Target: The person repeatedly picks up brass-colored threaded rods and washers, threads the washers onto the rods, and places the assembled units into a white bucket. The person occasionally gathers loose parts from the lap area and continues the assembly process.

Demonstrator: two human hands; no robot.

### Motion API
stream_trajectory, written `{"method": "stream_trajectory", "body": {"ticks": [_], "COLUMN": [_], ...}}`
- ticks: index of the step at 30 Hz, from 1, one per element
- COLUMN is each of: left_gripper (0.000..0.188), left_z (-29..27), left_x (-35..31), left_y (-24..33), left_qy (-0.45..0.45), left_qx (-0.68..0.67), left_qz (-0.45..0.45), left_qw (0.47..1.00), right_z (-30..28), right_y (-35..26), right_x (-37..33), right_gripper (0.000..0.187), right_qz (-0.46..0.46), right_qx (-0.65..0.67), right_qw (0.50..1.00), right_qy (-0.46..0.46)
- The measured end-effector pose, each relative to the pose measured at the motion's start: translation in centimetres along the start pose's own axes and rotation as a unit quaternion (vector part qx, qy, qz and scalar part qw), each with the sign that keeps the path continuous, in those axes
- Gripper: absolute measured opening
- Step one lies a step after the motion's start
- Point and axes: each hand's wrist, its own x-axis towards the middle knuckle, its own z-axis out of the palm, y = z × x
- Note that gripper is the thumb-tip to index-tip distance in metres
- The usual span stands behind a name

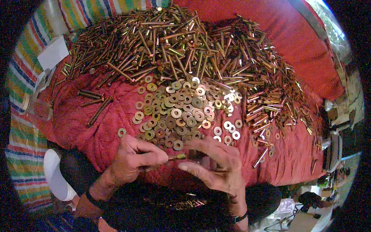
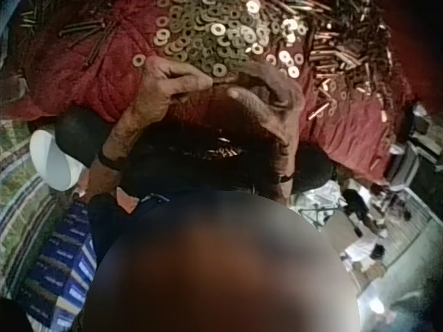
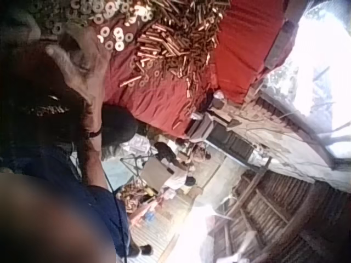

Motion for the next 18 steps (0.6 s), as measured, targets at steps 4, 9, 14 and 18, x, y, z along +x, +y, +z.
{"method": "stream_trajectory", "body": {"ticks": [4, 9, 14, 18], "left_gripper": [0.017, 0.021, 0.017, 0.016], "left_z": [0.2, 0.3, 0.2, 0.2], "left_x": [0.0, 0.1, 0.1, 0.0], "left_y": [0.2, 0.1, -0.1, -0.1], "left_qy": [-0.011, -0.013, -0.011, -0.019], "left_qx": [-0.042, -0.042, -0.068, -0.08], "left_qz": [0.008, -0.001, -0.004, -0.013], "left_qw": [0.999, 0.999, 0.998, 0.997], "right_z": [0.5, 0.6, -0.1, 0.5], "right_y": [1.1, 0.8, 0.5, -0.1], "right_x": [0.0, -0.7, 0.5, 0.3], "right_gripper": [0.035, 0.028, 0.033, 0.028], "right_qz": [-0.077, 0.051, -0.072, -0.02], "right_qx": [-0.014, 0.092, -0.015, -0.028], "right_qw": [0.997, 0.994, 0.996, 0.999], "right_qy": [0.0, -0.018, -0.042, -0.041]}}
